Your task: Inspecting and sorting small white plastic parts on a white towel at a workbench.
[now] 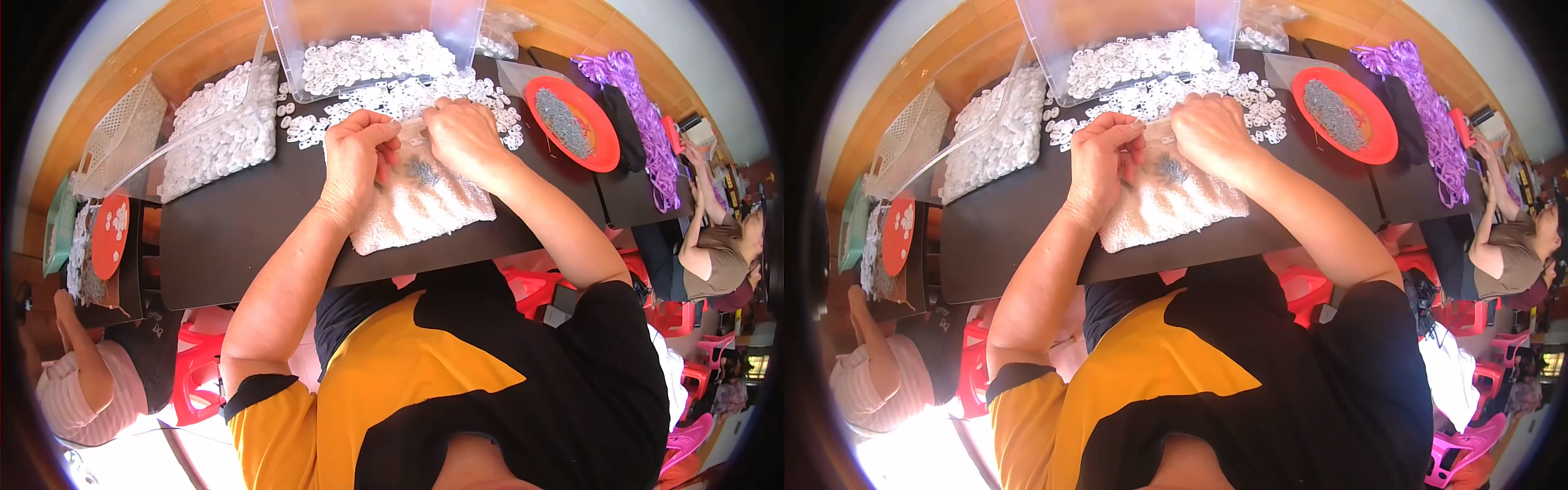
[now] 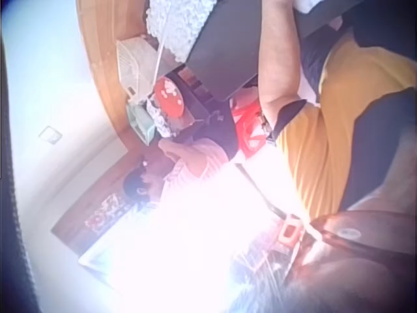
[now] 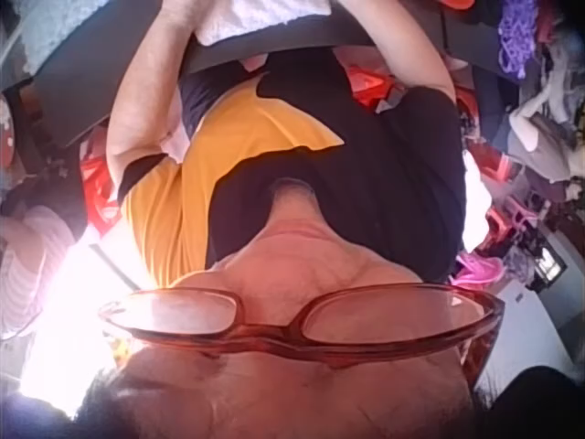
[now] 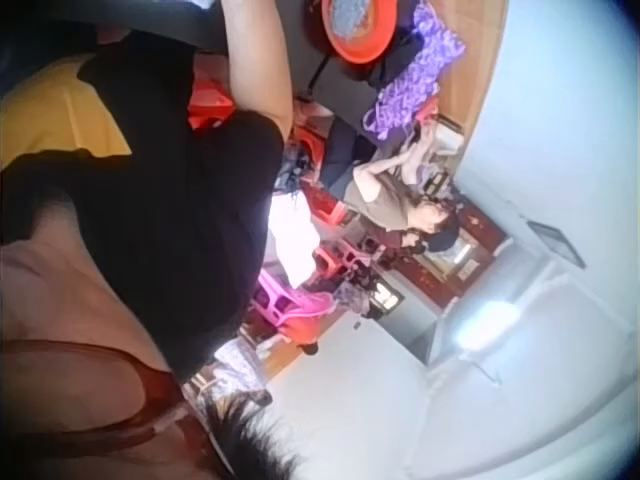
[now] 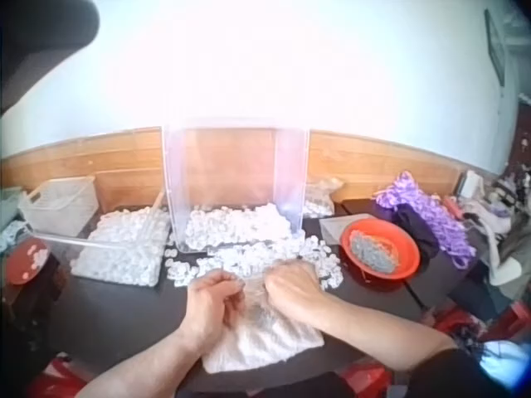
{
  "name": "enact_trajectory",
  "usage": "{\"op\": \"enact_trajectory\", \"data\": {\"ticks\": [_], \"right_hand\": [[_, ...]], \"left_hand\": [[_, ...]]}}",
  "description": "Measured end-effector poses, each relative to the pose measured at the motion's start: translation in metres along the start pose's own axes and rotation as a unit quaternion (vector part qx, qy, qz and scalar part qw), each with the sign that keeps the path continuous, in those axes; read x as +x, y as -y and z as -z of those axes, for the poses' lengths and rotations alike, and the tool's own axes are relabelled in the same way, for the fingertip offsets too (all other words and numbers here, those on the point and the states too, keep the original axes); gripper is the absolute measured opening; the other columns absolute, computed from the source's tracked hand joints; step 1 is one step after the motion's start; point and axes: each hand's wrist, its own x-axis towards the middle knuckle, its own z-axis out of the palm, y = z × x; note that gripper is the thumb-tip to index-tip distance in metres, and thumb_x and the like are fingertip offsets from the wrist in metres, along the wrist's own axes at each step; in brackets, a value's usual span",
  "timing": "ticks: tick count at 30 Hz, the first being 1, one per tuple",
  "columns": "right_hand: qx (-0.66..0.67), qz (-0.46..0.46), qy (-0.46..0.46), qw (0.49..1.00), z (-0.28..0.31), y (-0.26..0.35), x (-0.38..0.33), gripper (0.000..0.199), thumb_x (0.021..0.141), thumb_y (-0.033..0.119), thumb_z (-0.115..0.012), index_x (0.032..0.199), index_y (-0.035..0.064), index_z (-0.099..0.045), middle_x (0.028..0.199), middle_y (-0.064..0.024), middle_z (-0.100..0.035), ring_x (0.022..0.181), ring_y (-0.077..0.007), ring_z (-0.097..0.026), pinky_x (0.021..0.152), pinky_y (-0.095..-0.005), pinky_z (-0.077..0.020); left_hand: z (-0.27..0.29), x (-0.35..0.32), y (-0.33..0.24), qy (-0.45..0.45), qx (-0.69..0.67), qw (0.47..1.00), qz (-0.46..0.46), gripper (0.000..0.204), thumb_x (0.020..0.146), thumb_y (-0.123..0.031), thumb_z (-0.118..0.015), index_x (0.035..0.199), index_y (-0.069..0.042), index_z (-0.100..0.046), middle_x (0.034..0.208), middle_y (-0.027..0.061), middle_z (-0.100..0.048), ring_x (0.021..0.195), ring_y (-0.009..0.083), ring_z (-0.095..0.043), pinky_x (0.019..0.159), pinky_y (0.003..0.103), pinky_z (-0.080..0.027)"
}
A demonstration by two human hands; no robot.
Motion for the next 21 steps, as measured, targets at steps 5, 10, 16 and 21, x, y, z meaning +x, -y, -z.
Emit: {"op": "enact_trajectory", "data": {"ticks": [5, 10, 16, 21], "right_hand": [[0.026, 0.025, -0.023, 0.999, 0.000, 0.006, 0.006, 0.010, 0.077, 0.008, -0.059, 0.080, 0.0004, -0.064, 0.088, -0.0161, -0.065, 0.090, -0.0348, -0.063, 0.077, -0.0479, -0.0484], [0.065, -0.004, 0.012, 0.998, 0.000, 0.007, 0.007, 0.023, 0.072, 0.013, -0.070, 0.091, 0.0006, -0.067, 0.097, -0.0169, -0.066, 0.097, -0.0343, -0.063, 0.084, -0.0482, -0.0454], [0.052, -0.015, 0.016, 0.998, -0.003, 0.002, 0.002, 0.014, 0.077, 0.011, -0.064, 0.088, 0.0024, -0.064, 0.092, -0.0144, -0.065, 0.093, -0.0341, -0.063, 0.079, -0.0478, -0.0458], [0.074, 0.020, -0.020, 0.997, -0.004, -0.005, 0.007, 0.007, 0.081, 0.011, -0.061, 0.083, 0.0042, -0.061, 0.087, -0.0115, -0.063, 0.089, -0.0323, -0.062, 0.076, -0.0460, -0.0452]], "left_hand": [[0.004, 0.002, 0.000, 0.002, -0.035, 0.999, 0.013, 0.009, 0.084, -0.008, -0.063, 0.083, 0.001, -0.062, 0.067, 0.0056, -0.059, 0.049, 0.0107, -0.050, 0.041, 0.024, -0.036], [0.004, 0.004, 0.001, 0.010, -0.047, 0.999, 0.020, 0.009, 0.084, -0.008, -0.063, 0.084, 0.001, -0.062, 0.068, 0.0066, -0.060, 0.051, 0.0119, -0.052, 0.042, 0.024, -0.038], [0.005, 0.003, 0.000, 0.014, -0.019, 1.000, 0.019, 0.010, 0.086, -0.009, -0.062, 0.086, 0.001, -0.061, 0.072, 0.0074, -0.060, 0.054, 0.0135, -0.054, 0.043, 0.024, -0.039], [0.004, 0.003, 0.000, -0.002, -0.036, 0.999, 0.016, 0.010, 0.083, -0.008, -0.064, 0.082, 0.002, -0.062, 0.069, 0.0072, -0.060, 0.052, 0.0123, -0.054, 0.042, 0.024, -0.038]]}}
